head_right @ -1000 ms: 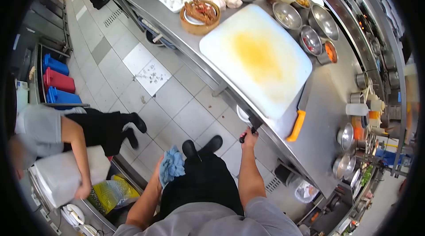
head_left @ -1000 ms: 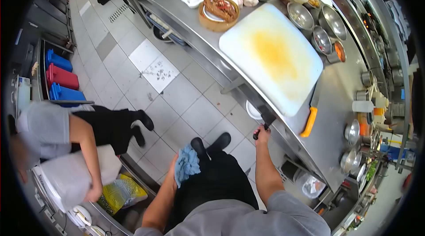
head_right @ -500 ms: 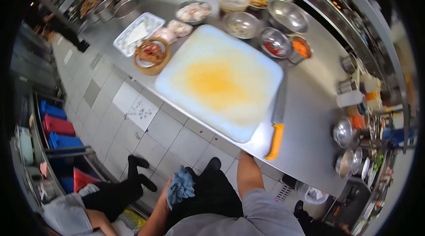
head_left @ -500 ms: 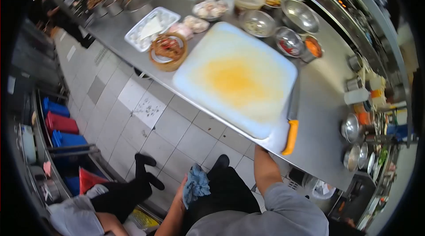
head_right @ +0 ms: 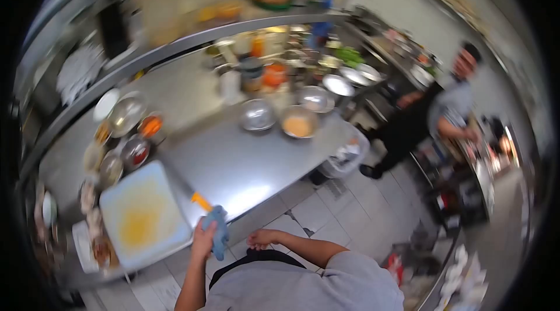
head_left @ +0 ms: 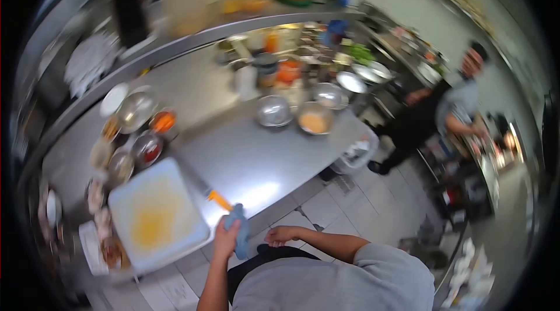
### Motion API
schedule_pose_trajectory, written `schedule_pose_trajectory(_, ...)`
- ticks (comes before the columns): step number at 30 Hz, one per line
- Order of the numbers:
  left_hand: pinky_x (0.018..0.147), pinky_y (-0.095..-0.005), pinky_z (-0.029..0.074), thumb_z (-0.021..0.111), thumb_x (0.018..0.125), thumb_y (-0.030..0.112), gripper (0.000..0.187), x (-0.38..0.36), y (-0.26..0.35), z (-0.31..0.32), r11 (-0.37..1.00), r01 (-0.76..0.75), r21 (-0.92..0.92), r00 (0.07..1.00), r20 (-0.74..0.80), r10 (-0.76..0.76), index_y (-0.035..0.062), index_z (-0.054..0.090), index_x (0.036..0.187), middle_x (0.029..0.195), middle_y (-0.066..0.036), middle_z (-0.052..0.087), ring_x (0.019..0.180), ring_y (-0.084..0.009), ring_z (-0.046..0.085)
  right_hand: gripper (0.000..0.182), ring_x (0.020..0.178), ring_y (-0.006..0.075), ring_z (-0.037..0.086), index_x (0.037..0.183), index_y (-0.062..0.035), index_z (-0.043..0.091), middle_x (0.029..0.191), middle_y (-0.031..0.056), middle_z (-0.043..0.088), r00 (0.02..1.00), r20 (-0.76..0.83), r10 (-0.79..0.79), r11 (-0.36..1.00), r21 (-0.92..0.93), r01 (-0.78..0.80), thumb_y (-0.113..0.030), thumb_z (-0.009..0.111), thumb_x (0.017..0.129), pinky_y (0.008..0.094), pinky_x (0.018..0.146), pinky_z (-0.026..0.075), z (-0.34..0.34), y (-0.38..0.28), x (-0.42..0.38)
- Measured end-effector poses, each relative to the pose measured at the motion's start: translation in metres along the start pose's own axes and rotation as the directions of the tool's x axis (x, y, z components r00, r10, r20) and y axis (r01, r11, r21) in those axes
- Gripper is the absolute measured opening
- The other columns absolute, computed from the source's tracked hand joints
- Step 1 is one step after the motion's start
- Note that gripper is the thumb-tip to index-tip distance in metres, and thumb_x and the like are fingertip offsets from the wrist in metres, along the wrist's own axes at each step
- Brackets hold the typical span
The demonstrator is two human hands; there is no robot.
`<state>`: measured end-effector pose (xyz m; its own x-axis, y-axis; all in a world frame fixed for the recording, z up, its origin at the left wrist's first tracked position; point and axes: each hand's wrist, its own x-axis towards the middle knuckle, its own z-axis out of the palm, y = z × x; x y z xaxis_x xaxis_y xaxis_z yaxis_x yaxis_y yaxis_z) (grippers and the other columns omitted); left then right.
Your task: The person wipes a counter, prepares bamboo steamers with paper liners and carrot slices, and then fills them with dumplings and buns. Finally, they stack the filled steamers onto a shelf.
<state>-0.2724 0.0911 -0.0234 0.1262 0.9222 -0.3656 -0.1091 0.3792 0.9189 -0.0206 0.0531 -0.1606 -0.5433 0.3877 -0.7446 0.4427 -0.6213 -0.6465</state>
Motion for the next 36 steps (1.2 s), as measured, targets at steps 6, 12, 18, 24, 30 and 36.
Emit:
schedule_pose_trajectory(6,0.095,-0.0397,0.047,0.073,0.088,0.025,0.048,0.143,0.075,0.016,0.628,-0.466,0.623,0.863,0.164,0.478,-0.0001,0.054,0.125,0.12,-0.019,0.059,0.11,-0.0298,0.057,0.031,0.076,0.0091,0.058,0.113,-0.0074,0.062,0.09,0.0006,0.065,0.835,-0.48,-0.269,0.896,0.193,0.399,-0.036,0.058,0.101,0.0266,0.066,0.049,-0.025,-0.081,-0.085)
schedule_pose_trajectory(12,0.101,-0.046,0.043,0.073,0.075,0.01,0.049,0.249,0.029,0.007,0.048,-0.523,0.851,0.784,0.458,0.42,0.0038,0.058,0.121,0.129,-0.024,0.051,0.118,-0.0433,0.05,0.048,0.086,0.0116,0.059,0.138,-0.0103,0.05,0.104,0.0023,0.064,0.719,-0.672,-0.178,0.83,0.29,0.477,-0.03,0.063,0.097,0.028,0.074,0.051,0.0,-0.062,-0.084)
schedule_pose_trajectory(18,0.094,-0.0417,0.046,0.066,0.068,0.001,0.044,0.252,0.008,0.023,0.427,-0.717,0.551,0.657,0.739,0.148,0.0052,0.06,0.111,0.111,-0.017,0.061,0.103,-0.0355,0.059,0.067,0.098,0.0156,0.06,0.149,-0.012,0.037,0.121,0.0089,0.06,0.268,-0.931,-0.249,0.719,0.007,0.695,-0.027,0.07,0.093,0.0317,0.082,0.053,0.061,-0.088,-0.07)
schedule_pose_trajectory(24,0.085,-0.0318,0.052,0.063,0.081,0.0,0.049,0.131,0.068,0.06,0.968,0.068,0.243,0.451,0.857,-0.247,0.0076,0.056,0.129,0.124,-0.007,0.06,0.102,-0.0191,0.061,0.069,0.105,0.0166,0.059,0.148,-0.014,0.039,0.126,0.0086,0.057,0.14,-0.977,-0.16,0.48,0.047,0.876,-0.027,0.074,0.09,0.0324,0.087,0.052,0.058,-0.162,-0.079)
schedule_pose_trajectory(30,0.102,-0.0374,0.049,0.062,0.09,0.001,0.07,0.086,0.103,0.021,0.997,0.071,0.034,0.592,0.803,-0.069,0.005,0.031,0.153,0.154,-0.014,0.04,0.126,-0.0289,0.056,0.057,0.097,0.0292,0.066,0.135,-0.0095,0.051,0.113,0.0198,0.066,-0.214,-0.939,-0.271,0.808,-0.342,0.479,-0.035,0.073,0.089,0.0394,0.089,0.052,-0.005,-0.186,-0.074)
schedule_pose_trajectory(36,0.094,-0.0363,0.052,0.057,0.097,0.01,0.051,0.056,0.136,-0.1,0.962,-0.122,0.245,0.735,0.673,-0.078,0.0064,0.043,0.146,0.144,-0.012,0.053,0.118,-0.0242,0.061,0.069,0.108,0.0354,0.066,0.139,-0.0141,0.054,0.126,0.0223,0.064,0.288,-0.884,-0.368,0.907,-0.272,0.323,-0.054,0.07,0.085,0.0403,0.093,0.053,-0.066,-0.226,-0.098)
